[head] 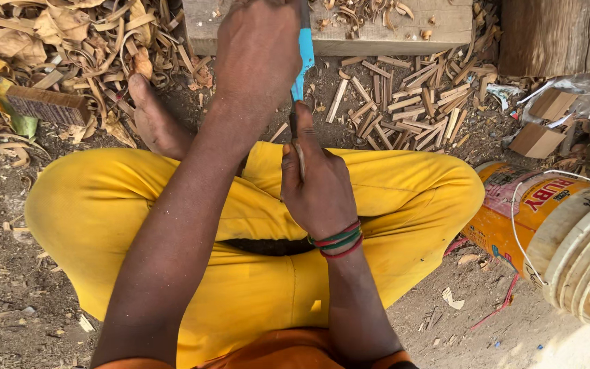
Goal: The person sits on the ground and uses a hand tool to scrape and shape a small wooden block, removing shavings onto a wooden surface.
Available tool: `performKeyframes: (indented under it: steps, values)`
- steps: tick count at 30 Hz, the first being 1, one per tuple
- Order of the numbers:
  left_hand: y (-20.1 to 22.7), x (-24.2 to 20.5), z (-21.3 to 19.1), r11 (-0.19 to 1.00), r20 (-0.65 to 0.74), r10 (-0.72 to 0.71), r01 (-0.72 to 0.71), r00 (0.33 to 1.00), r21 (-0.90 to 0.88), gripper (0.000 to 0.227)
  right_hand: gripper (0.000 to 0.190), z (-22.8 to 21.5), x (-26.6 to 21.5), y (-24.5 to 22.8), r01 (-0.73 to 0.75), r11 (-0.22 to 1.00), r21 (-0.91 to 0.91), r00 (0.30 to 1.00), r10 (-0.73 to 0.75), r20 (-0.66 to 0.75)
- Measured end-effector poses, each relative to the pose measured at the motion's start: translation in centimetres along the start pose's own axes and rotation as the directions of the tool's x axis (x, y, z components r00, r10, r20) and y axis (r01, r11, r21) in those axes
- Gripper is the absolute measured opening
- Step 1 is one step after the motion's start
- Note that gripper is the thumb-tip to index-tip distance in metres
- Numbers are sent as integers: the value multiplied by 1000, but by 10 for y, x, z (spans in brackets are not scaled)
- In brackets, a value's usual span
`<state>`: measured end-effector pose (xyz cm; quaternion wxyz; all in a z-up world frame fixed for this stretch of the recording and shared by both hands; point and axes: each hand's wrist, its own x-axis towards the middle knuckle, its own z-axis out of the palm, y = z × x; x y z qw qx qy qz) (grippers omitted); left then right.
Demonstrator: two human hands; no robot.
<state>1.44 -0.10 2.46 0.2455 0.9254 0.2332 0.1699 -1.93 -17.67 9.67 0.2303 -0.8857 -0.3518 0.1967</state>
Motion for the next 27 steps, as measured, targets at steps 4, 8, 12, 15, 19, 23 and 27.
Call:
performKeyframes:
  steps: [4,8,12,15,19,23,27]
  values:
    - [-1,-13,-25,991,-223,28,-56,974,-118,38,52,-20,-16,-2,27,995,96,994,-17,-106]
    - [-7,-18,-54,993,-12,-59,57,998,-100,29,54,-44,-41,1,-131,990,55,990,133,-51]
    - [-6,-20,-63,996,13,-92,92,996,10,23,53,-40,-50,8,-65,997,39,997,66,-36]
    - [4,-23,-52,997,-53,53,-56,997,-50,27,53,-31,-50,6,-5,997,74,1000,6,-15]
    - [15,-26,-26,991,95,124,-118,988,-59,27,55,-21,-49,6,63,998,25,998,-62,-23]
    - [20,-27,-17,992,120,122,-125,985,23,17,61,-18,-44,2,-58,996,-64,995,63,73]
    - [22,-16,-11,984,78,147,-154,986,94,16,62,-17,-36,-1,-48,997,-56,996,53,77]
